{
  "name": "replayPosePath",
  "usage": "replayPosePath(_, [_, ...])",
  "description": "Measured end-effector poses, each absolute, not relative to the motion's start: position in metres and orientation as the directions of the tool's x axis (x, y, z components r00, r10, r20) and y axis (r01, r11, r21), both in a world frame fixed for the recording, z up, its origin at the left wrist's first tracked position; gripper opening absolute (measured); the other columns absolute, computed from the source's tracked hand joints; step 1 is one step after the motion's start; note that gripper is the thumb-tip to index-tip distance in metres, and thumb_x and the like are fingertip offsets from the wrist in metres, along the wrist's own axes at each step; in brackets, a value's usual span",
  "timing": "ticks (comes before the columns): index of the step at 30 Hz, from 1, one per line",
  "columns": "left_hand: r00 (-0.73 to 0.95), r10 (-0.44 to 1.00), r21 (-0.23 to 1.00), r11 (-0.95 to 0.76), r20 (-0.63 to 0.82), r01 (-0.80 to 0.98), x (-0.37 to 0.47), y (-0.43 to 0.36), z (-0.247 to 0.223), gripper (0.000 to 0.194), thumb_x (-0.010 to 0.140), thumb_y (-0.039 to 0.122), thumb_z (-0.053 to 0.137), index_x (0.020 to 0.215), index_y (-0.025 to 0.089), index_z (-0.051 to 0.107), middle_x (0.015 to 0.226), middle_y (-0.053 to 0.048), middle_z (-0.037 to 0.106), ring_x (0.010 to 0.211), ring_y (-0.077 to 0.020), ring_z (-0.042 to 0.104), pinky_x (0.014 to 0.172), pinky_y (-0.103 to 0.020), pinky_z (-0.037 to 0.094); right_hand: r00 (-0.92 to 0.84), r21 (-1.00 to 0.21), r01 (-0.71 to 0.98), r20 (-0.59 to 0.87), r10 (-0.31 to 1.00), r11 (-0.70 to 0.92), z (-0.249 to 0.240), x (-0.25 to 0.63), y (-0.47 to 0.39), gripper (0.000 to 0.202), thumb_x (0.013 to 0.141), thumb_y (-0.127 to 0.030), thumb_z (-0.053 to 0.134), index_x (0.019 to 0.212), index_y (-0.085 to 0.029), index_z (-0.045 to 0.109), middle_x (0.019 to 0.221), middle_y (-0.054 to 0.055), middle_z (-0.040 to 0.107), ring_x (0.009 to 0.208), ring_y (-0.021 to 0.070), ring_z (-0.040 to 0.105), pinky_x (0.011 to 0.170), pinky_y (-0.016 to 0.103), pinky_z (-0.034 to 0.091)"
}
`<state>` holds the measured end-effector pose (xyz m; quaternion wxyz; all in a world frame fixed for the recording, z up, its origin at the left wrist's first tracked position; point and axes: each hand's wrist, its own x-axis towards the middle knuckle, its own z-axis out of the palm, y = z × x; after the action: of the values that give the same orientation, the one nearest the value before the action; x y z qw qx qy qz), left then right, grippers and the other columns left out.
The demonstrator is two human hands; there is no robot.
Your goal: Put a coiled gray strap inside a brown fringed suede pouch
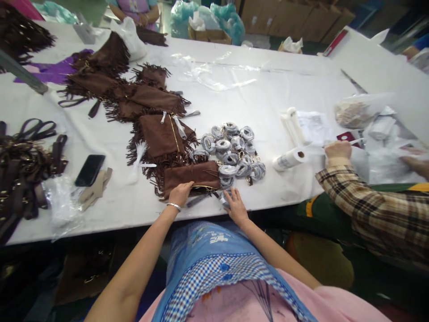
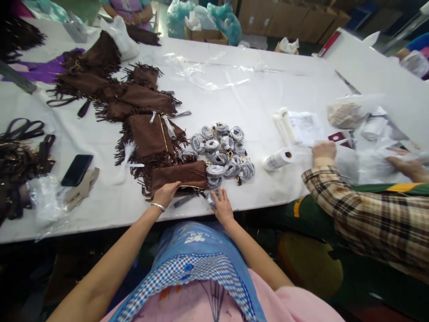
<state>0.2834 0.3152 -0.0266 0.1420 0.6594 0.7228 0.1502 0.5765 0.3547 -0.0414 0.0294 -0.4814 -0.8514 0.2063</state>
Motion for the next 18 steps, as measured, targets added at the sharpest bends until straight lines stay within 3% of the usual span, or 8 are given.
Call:
replayPosePath(3, [-0.069,0.997,0.37,0.075,-0.03,0.926,0.274,0.329,-0.007,0.035,0.096,0.027,0.04,0.125,0.022,0.06,0.105,-0.012,0.07,0.094,-0.025,0.065,0.075,-0.033,0.051,-0.557,-0.469,0.768,-0.157,0.815,0.435,-0.023,0.582,0.368,0.065,0.08,-0.013,0.059,0.143,-0.019,0.043,0.146,0.013,0.046,0.139,0.0307,0.035,0.108,0.042,0.037])
replayPosePath(5, [-0.043,0.998,0.364,0.054,-0.038,0.93,0.27,0.338,0.005,0.034,0.096,0.028,0.042,0.123,0.023,0.061,0.107,-0.011,0.07,0.095,-0.0241,0.064,0.078,-0.032,0.05,-0.539,-0.505,0.768,-0.177,0.823,0.394,-0.002,0.588,0.376,0.058,0.082,-0.018,0.057,0.139,-0.023,0.047,0.129,0.01,0.062,0.12,0.0278,0.055,0.097,0.039,0.046])
replayPosePath(7, [0.003,0.999,0.379,0.014,-0.045,0.925,0.267,0.347,0.014,0.031,0.094,0.029,0.047,0.121,0.024,0.061,0.111,-0.01,0.069,0.099,-0.0226,0.064,0.084,-0.031,0.049,-0.499,-0.55,0.774,-0.223,0.837,0.315,0.025,0.592,0.383,0.048,0.083,-0.026,0.058,0.131,-0.025,0.054,0.109,0.008,0.071,0.097,0.0253,0.065,0.085,0.036,0.051])
replayPosePath(10, [0.098,0.993,0.413,-0.064,-0.061,0.909,0.27,0.356,0.022,0.03,0.087,0.029,0.06,0.117,0.025,0.064,0.11,-0.006,0.069,0.102,-0.0209,0.063,0.088,-0.029,0.048,-0.446,-0.718,0.696,-0.414,0.794,0.017,0.062,0.594,0.389,0.037,0.082,-0.035,0.06,0.116,-0.021,0.062,0.094,0.007,0.073,0.078,0.022,0.067,0.067,0.03,0.054])
replayPosePath(12, [0.142,0.988,0.423,-0.1,-0.068,0.901,0.275,0.358,0.026,0.028,0.084,0.026,0.063,0.112,0.025,0.067,0.104,-0.005,0.069,0.097,-0.0207,0.064,0.084,-0.028,0.049,-0.495,-0.79,0.539,-0.578,0.649,-0.293,0.079,0.589,0.389,0.035,0.083,-0.038,0.059,0.113,-0.02,0.062,0.099,0.009,0.072,0.073,0.0208,0.068,0.054,0.027,0.054])
replayPosePath(15, [0.154,0.987,0.427,-0.116,-0.055,0.897,0.284,0.356,0.033,0.026,0.083,0.021,0.061,0.107,0.025,0.069,0.099,-0.004,0.067,0.088,-0.0196,0.065,0.077,-0.028,0.05,-0.61,-0.71,0.297,-0.656,0.445,-0.639,0.086,0.571,0.384,0.036,0.085,-0.039,0.058,0.114,-0.018,0.061,0.102,0.01,0.072,0.069,0.0199,0.068,0.047,0.028,0.056])
replayPosePath(18, [0.118,0.993,0.439,-0.102,-0.009,0.893,0.288,0.354,0.043,0.031,0.081,0.016,0.059,0.11,0.025,0.069,0.101,-0.004,0.065,0.087,-0.0181,0.064,0.077,-0.027,0.05,-0.563,-0.595,0.082,-0.689,0.456,-0.799,0.077,0.546,0.38,0.027,0.088,-0.032,0.055,0.107,-0.015,0.063,0.093,0.008,0.073,0.07,0.0176,0.068,0.053,0.03,0.06])
